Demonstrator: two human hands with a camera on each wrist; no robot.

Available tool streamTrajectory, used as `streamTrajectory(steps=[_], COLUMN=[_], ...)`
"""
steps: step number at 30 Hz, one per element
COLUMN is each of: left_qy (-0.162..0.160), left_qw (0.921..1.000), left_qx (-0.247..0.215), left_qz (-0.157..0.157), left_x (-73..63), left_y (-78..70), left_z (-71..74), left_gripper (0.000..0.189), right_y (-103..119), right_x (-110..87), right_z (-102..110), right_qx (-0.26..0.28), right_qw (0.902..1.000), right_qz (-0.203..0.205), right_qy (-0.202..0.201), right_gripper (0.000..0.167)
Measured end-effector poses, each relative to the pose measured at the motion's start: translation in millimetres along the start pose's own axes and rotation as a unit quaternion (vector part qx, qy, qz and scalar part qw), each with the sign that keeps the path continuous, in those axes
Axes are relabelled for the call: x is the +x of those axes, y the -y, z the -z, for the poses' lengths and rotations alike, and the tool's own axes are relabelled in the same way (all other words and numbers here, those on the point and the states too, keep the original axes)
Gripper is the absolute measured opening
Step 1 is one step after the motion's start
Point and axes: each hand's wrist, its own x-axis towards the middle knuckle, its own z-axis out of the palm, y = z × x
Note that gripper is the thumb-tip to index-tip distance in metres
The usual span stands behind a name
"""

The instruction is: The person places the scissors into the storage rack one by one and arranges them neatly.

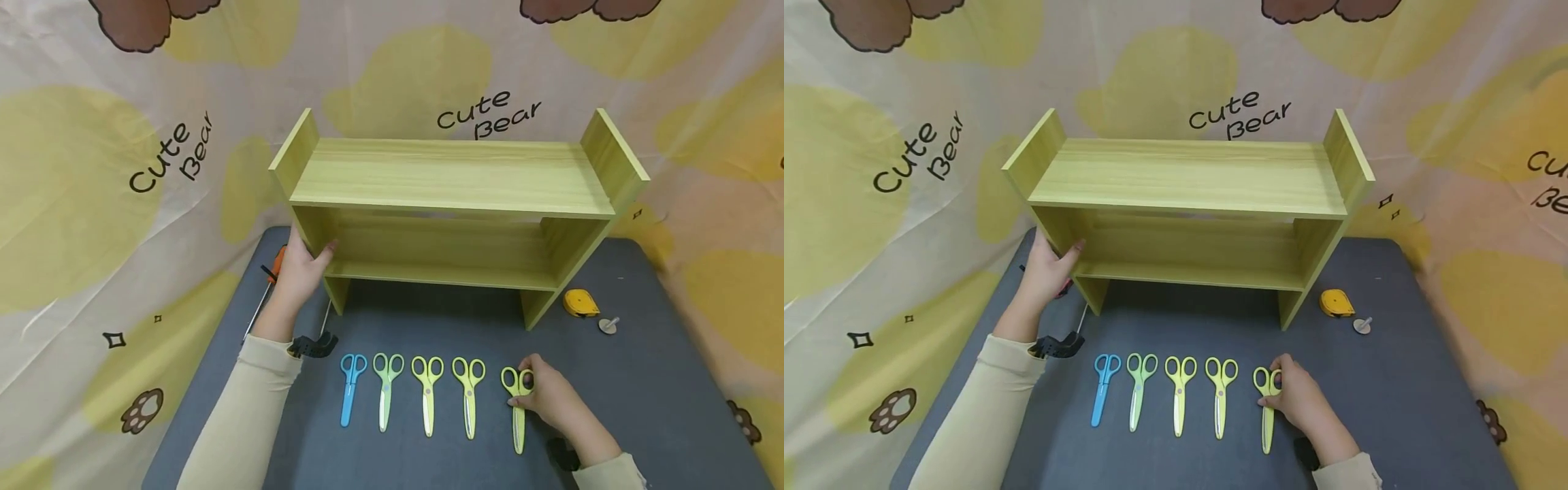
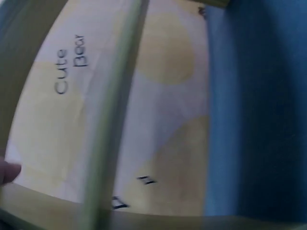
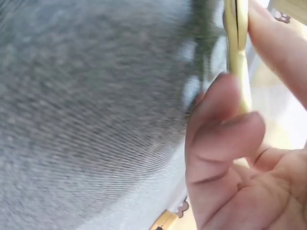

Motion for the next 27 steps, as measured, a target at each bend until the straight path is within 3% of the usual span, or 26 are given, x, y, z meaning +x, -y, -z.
streamTrajectory(steps=[4,8,12,14,16,19,22,24,27], left_qy=[-0.012,-0.020,-0.021,-0.022,-0.029,-0.044,-0.068,-0.084,-0.100], left_qw=[0.9997,0.9986,0.9945,0.9921,0.9912,0.9900,0.9875,0.9853,0.9836], left_qx=[-0.006,-0.021,-0.076,-0.094,-0.097,-0.100,-0.111,-0.122,-0.135], left_qz=[0.021,0.045,0.070,0.080,0.085,0.090,0.089,0.086,0.066], left_x=[-6.6,-9.9,-12.1,-13.6,-14.7,-15.9,-17.1,-17.9,-19.6], left_y=[20.5,37.6,48.5,52.2,56.1,60.5,62.0,62.5,65.0], left_z=[-13.9,-22.8,-26.6,-28.0,-29.9,-35.1,-41.5,-45.4,-50.3], left_gripper=[0.054,0.047,0.047,0.046,0.045,0.045,0.045,0.045,0.045], right_y=[8.0,27.5,56.4,71.5,86.5,107.3,129.1,143.6,160.9], right_x=[-7.4,-20.2,-38.4,-48.3,-57.5,-69.8,-79.0,-78.8,-66.2], right_z=[10.2,29.0,55.2,69.1,83.8,106.3,125.9,134.0,142.8], right_qx=[0.021,0.008,-0.023,-0.037,-0.055,-0.048,0.034,0.113,0.198], right_qw=[0.9997,0.9992,0.9912,0.9750,0.9457,0.8879,0.8269,0.7672,0.6589], right_qz=[0.008,0.039,0.108,0.162,0.219,0.302,0.372,0.411,0.442], right_qy=[0.010,0.007,-0.072,-0.148,-0.234,-0.344,-0.420,-0.479,-0.575], right_gripper=[0.050,0.035,0.023,0.027,0.032,0.014,0.037,0.033,0.012])
